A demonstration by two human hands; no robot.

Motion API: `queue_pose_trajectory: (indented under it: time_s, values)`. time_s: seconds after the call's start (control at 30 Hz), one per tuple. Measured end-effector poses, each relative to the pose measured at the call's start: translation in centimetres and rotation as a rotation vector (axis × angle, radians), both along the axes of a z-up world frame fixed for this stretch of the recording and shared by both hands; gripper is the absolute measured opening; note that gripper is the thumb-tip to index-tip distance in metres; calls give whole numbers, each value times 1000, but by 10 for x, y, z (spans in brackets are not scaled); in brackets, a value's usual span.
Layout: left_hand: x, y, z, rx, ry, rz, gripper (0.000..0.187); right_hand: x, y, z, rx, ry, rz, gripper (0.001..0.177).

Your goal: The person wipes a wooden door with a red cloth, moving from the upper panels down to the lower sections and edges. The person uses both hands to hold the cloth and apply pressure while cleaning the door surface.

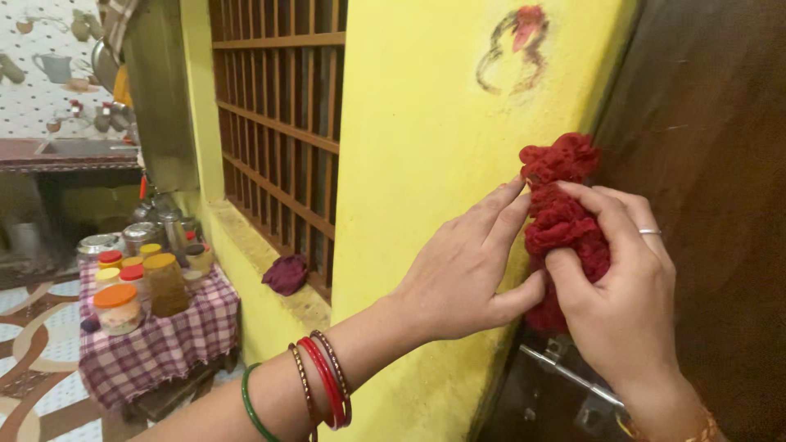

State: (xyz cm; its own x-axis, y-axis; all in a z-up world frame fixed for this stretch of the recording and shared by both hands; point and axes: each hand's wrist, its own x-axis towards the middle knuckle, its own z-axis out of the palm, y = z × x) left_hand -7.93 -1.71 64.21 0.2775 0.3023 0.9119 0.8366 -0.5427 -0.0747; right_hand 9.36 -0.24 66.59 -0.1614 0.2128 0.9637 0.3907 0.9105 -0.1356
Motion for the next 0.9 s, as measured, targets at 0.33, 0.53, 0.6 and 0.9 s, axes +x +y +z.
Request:
queue_pose_trajectory:
  time_s: [0.33,0.53,0.6,0.9]
  values:
    - [62,48,42,37,181,75,82,112,43,64,430,-77,-593,40]
    - [103,94,75,134,99,74,91,138,77,84,600,-526,-943,70]
    - [104,102,74,135,115,107,92,137,92,85,658,-678,-917,76]
    - [97,127,118,327,-44,-37,91,122,119,272,805,-653,-1059,65]
